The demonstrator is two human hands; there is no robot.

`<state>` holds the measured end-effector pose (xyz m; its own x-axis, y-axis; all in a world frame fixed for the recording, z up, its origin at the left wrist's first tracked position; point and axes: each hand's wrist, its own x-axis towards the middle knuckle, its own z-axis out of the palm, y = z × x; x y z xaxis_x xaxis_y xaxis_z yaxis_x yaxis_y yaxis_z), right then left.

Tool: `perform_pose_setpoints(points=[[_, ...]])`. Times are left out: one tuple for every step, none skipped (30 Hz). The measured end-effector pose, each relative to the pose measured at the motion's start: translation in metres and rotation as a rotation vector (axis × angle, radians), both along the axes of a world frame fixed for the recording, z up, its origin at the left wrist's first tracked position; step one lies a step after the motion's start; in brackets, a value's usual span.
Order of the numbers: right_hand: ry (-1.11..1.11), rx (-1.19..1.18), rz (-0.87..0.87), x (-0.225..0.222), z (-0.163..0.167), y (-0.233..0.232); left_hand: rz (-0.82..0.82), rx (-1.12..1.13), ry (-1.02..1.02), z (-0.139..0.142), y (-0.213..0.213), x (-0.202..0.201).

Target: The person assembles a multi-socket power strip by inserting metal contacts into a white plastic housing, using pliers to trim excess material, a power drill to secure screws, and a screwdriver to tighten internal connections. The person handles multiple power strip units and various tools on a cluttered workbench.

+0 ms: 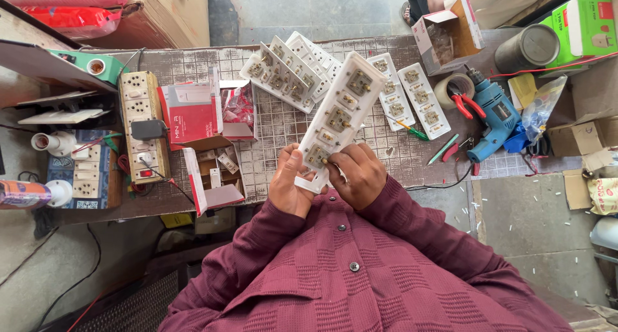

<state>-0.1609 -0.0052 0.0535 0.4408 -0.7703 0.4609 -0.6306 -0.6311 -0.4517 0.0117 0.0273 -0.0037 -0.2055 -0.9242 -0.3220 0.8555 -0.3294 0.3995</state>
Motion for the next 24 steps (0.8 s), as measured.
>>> perform_pose_setpoints(points=[[-0.010, 0.006, -0.003, -0.001, 0.001, 0.000, 0.001, -0.008, 0.011, 0.000, 0.000, 0.000], [-0.018, 0.016, -0.005, -0.001, 0.002, 0.000, 0.001, -0.012, 0.023, 0.000, 0.001, 0.000], [-0.029, 0.019, -0.006, -0.002, 0.002, -0.001, 0.004, -0.022, 0.033, -0.001, 0.000, 0.000], [-0.034, 0.036, -0.015, -0.002, 0.002, -0.002, -0.005, -0.023, 0.038, 0.000, 0.000, 0.000], [-0.038, 0.053, -0.024, -0.002, 0.002, -0.003, -0.014, -0.024, 0.044, 0.000, -0.001, 0.000], [-0.042, 0.070, -0.033, -0.002, 0.001, -0.003, -0.024, -0.025, 0.050, 0.001, -0.002, 0.000], [-0.071, 0.096, -0.016, -0.002, 0.000, -0.004, -0.031, -0.025, 0.064, 0.002, -0.002, 0.000], [-0.100, 0.119, -0.003, -0.002, -0.001, -0.004, -0.043, -0.025, 0.078, 0.004, -0.003, 0.001], [-0.128, 0.145, 0.003, -0.003, -0.002, -0.004, -0.062, -0.024, 0.093, 0.006, -0.004, 0.002], [-0.162, 0.173, 0.015, -0.005, -0.004, -0.004, -0.080, -0.049, 0.097, 0.008, -0.004, 0.002], [-0.199, 0.201, 0.031, -0.006, -0.005, -0.004, -0.095, -0.074, 0.098, 0.010, -0.005, 0.004], [-0.239, 0.233, 0.051, -0.007, -0.006, -0.004, -0.105, -0.095, 0.096, 0.012, -0.004, 0.006], [-0.239, 0.246, 0.043, -0.008, -0.007, -0.004, -0.110, -0.097, 0.092, 0.013, -0.003, 0.006], [-0.239, 0.256, 0.038, -0.009, -0.007, -0.004, -0.113, -0.101, 0.087, 0.013, -0.004, 0.006], [-0.239, 0.268, 0.034, -0.009, -0.007, -0.004, -0.115, -0.104, 0.082, 0.013, -0.004, 0.006], [-0.237, 0.271, 0.037, -0.009, -0.007, -0.003, -0.111, -0.112, 0.082, 0.013, -0.005, 0.006], [-0.235, 0.271, 0.040, -0.009, -0.006, -0.004, -0.107, -0.123, 0.082, 0.012, -0.006, 0.005], [-0.231, 0.270, 0.043, -0.009, -0.005, -0.004, -0.103, -0.135, 0.084, 0.011, -0.007, 0.004], [-0.197, 0.255, 0.029, -0.009, -0.003, -0.003, -0.098, -0.134, 0.080, 0.010, -0.007, 0.003], [-0.162, 0.237, 0.015, -0.009, -0.001, -0.003, -0.093, -0.136, 0.076, 0.009, -0.007, 0.002], [-0.126, 0.217, 0.002, -0.008, 0.001, -0.003, -0.088, -0.140, 0.073, 0.008, -0.008, 0.001], [-0.091, 0.173, -0.010, -0.008, 0.002, -0.003, -0.086, -0.144, 0.061, 0.007, -0.008, 0.001], [-0.056, 0.130, -0.022, -0.007, 0.004, -0.002, -0.084, -0.148, 0.049, 0.007, -0.008, 0.001], [-0.020, 0.087, -0.032, -0.006, 0.005, -0.001, -0.081, -0.152, 0.039, 0.007, -0.008, 0.000]])
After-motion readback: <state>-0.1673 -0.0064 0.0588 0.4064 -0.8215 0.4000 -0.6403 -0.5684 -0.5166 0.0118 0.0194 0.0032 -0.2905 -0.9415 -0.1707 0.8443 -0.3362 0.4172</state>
